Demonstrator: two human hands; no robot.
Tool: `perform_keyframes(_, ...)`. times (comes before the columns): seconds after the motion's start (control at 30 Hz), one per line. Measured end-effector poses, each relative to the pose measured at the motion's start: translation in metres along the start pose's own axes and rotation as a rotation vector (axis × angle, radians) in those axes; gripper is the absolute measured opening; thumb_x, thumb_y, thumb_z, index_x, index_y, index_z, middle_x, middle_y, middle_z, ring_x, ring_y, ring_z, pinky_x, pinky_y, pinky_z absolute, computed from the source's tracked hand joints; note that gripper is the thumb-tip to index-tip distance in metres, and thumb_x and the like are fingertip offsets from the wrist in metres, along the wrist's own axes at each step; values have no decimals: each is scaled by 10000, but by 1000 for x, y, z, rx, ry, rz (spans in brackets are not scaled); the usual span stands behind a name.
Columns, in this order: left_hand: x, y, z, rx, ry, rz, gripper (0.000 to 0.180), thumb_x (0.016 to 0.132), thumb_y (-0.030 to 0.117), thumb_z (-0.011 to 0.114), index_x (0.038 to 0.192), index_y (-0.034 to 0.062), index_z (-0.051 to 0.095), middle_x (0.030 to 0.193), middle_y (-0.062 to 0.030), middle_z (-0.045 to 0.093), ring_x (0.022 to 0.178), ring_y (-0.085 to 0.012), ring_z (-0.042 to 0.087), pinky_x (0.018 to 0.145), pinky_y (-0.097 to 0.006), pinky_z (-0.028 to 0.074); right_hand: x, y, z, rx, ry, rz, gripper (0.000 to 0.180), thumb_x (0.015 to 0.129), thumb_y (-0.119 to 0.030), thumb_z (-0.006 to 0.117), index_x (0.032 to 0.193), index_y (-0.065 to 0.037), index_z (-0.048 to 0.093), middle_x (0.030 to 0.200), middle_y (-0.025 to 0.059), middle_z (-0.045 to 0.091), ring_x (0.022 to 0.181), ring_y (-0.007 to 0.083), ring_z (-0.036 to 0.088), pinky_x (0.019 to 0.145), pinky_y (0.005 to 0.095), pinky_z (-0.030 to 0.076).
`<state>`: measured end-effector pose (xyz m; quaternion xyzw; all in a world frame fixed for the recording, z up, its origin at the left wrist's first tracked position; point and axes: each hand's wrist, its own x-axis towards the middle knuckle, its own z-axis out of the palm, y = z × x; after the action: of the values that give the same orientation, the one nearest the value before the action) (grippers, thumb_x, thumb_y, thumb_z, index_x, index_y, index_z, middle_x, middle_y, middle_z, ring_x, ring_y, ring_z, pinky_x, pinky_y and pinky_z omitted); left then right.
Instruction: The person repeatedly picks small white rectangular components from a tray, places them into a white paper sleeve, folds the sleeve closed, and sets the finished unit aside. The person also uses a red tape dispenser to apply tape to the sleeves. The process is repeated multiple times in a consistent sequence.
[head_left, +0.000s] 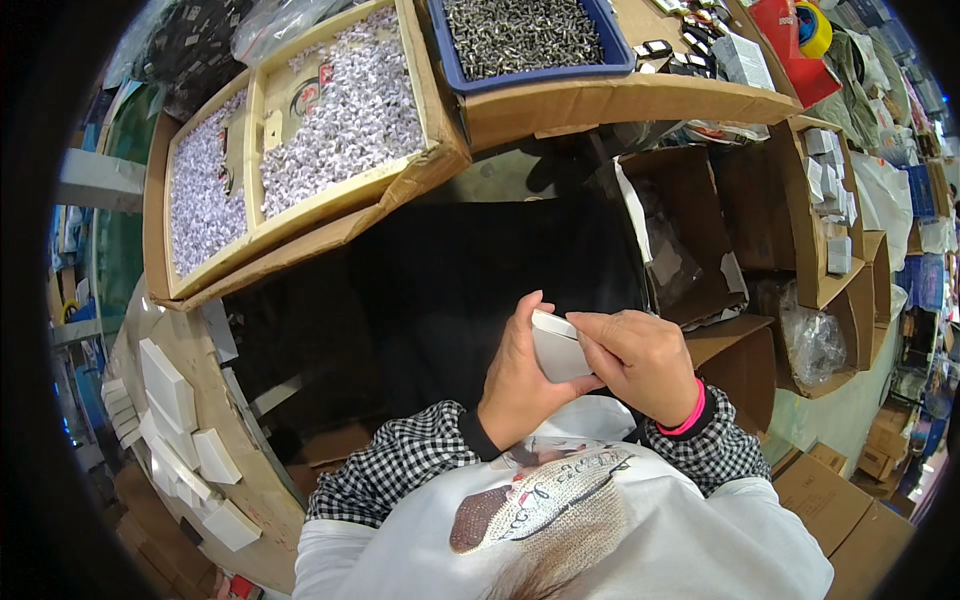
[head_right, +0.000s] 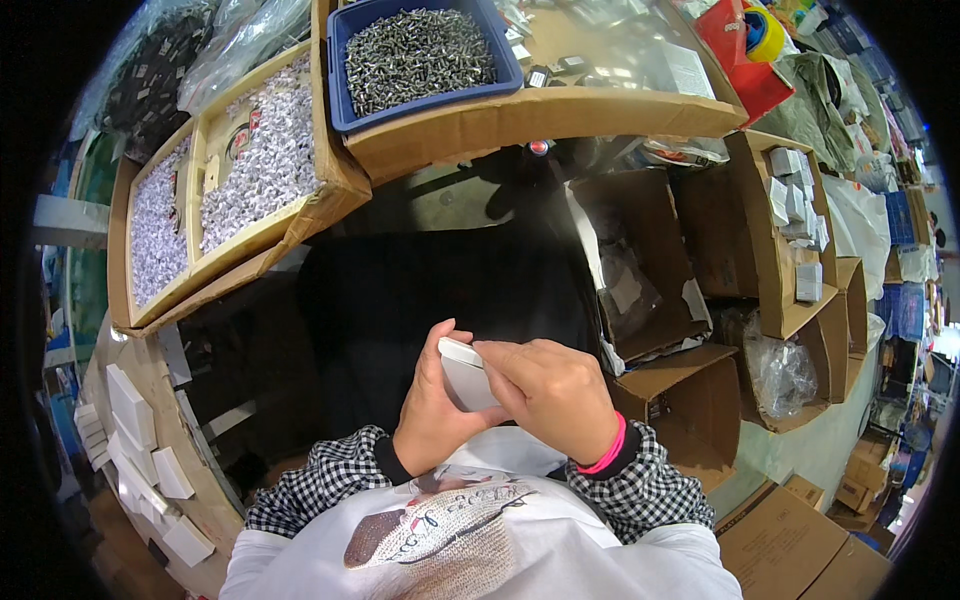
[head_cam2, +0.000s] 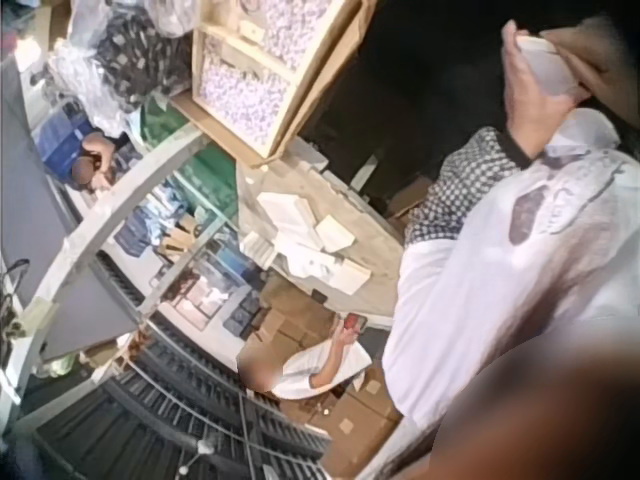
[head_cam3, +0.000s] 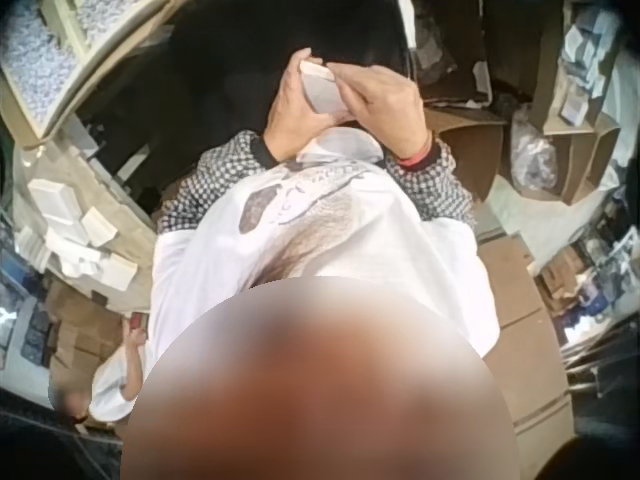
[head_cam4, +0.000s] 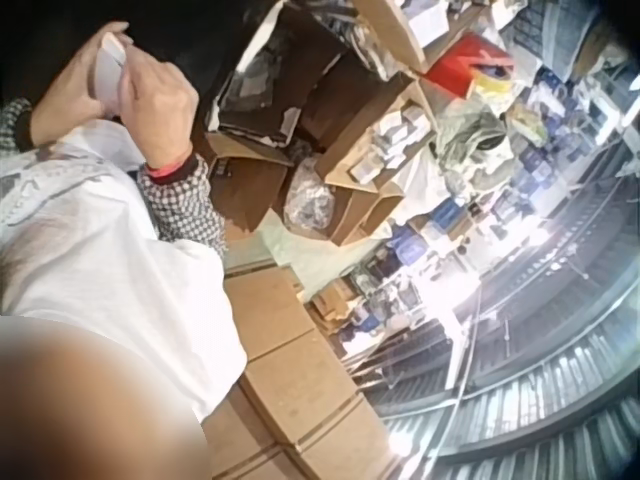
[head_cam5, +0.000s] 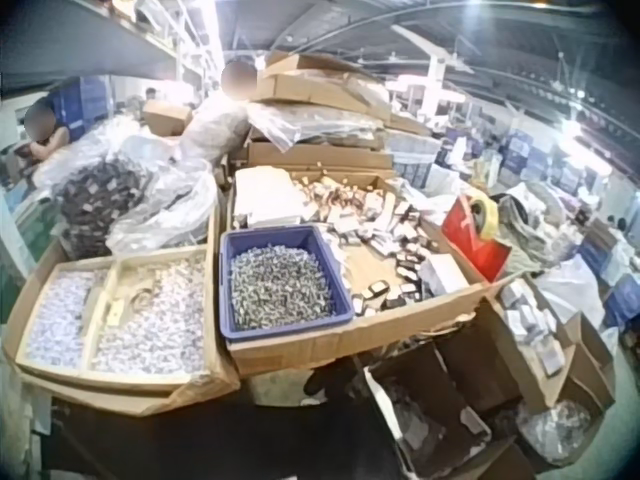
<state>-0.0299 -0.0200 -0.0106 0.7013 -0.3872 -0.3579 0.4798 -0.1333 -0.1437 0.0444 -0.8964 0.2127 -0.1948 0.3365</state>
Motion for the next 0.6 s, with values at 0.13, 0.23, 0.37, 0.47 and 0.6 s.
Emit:
perform_keyframes(0.13, 0, 8, 5, 104, -12, -9, 1042, 598, 254, 857, 1393, 35, 220, 1181, -192, 488, 1042, -324, 534, 871, -389, 465, 3, 0, -9, -79, -38, 23, 117, 740, -83, 704, 853, -63, 684, 665, 54, 620, 587, 219, 586, 534, 318, 483)
perform_keyframes(0.23, 1, 10, 8, 164, 18, 64, 1049, 601, 250, 848, 1400, 28, 206, 1191, -199, 483, 1062, -334, 520, 894, -398, 449, 7, 2, -13, -92, -104, 63, 160, 750, -111, 696, 904, -79, 667, 685, 53, 591, 652, 221, 582, 564, 338, 482)
perform_keyframes(0.37, 2, 7, 9, 149, 13, 148, 1032, 597, 230, 838, 1391, 13, 216, 1208, -212, 475, 1092, -347, 500, 926, -414, 426, 9, -2, -10, -7, -153, 95, 262, 763, -92, 665, 1023, -74, 646, 854, 85, 617, 753, 240, 607, 636, 336, 510)
perform_keyframes(0.47, 1, 6, 9, 96, -34, 95, 1014, 579, 207, 834, 1377, 8, 241, 1217, -216, 474, 1100, -349, 498, 933, -416, 423, 9, -2, -9, 35, -162, 76, 307, 762, -74, 644, 1068, -74, 640, 954, 91, 624, 814, 252, 624, 690, 329, 527)
perform_keyframes(0.6, 1, 4, 7, 136, -44, 119, 1036, 549, 184, 812, 1385, 21, 221, 1209, -200, 453, 1094, -335, 495, 927, -386, 430, 8, 0, -10, 23, -178, 41, 312, 756, -63, 636, 1067, -80, 646, 1006, 81, 633, 863, 258, 632, 724, 327, 534)
